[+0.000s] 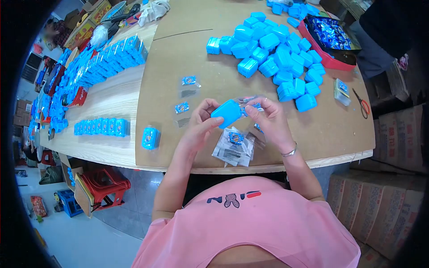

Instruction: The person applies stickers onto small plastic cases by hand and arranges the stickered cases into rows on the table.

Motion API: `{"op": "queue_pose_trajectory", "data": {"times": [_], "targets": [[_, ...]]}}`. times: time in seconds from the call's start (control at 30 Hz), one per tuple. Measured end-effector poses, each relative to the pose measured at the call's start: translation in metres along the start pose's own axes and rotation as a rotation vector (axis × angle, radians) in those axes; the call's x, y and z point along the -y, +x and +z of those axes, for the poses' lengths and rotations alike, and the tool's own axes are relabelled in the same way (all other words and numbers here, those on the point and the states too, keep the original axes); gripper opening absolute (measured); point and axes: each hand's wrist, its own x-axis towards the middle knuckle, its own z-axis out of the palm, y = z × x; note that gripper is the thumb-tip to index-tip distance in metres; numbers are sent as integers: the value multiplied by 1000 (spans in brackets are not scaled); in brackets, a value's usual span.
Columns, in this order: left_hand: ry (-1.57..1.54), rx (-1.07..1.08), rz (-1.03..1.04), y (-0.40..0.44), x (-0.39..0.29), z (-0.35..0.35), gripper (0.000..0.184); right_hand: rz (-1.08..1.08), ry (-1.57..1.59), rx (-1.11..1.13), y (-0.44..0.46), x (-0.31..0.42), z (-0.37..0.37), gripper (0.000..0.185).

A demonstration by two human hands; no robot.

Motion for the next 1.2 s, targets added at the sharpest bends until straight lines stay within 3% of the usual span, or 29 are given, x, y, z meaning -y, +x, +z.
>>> {"op": "queue_pose_trajectory", "data": {"times": [0.17,0.3,0.5,0.63,0.8,1.0,1.2], "targets": [[-102,-67,49,-3,-4,1,37,118,-189,171,-2,8,-5,11],[2,9,27,-8,-6,3,38,-87,-74,77,1,4,7,11],[52,93,31,-8,-8,1,36,-111,-125,165,3,5,8,14],[-29,65,72,-8,-2,-4,42,-158,-269,-17,-2,17,17,28],[61,-12,-77,-19,-10,16,55,-8,-149,10,-4,20,22,44],[269,25,-41,-24,-6,12,62,119,-125,7,-2,26,25,57],[194,-52,3,-25,-6,15,54,-147,-551,135,2,28,32,80]]}}
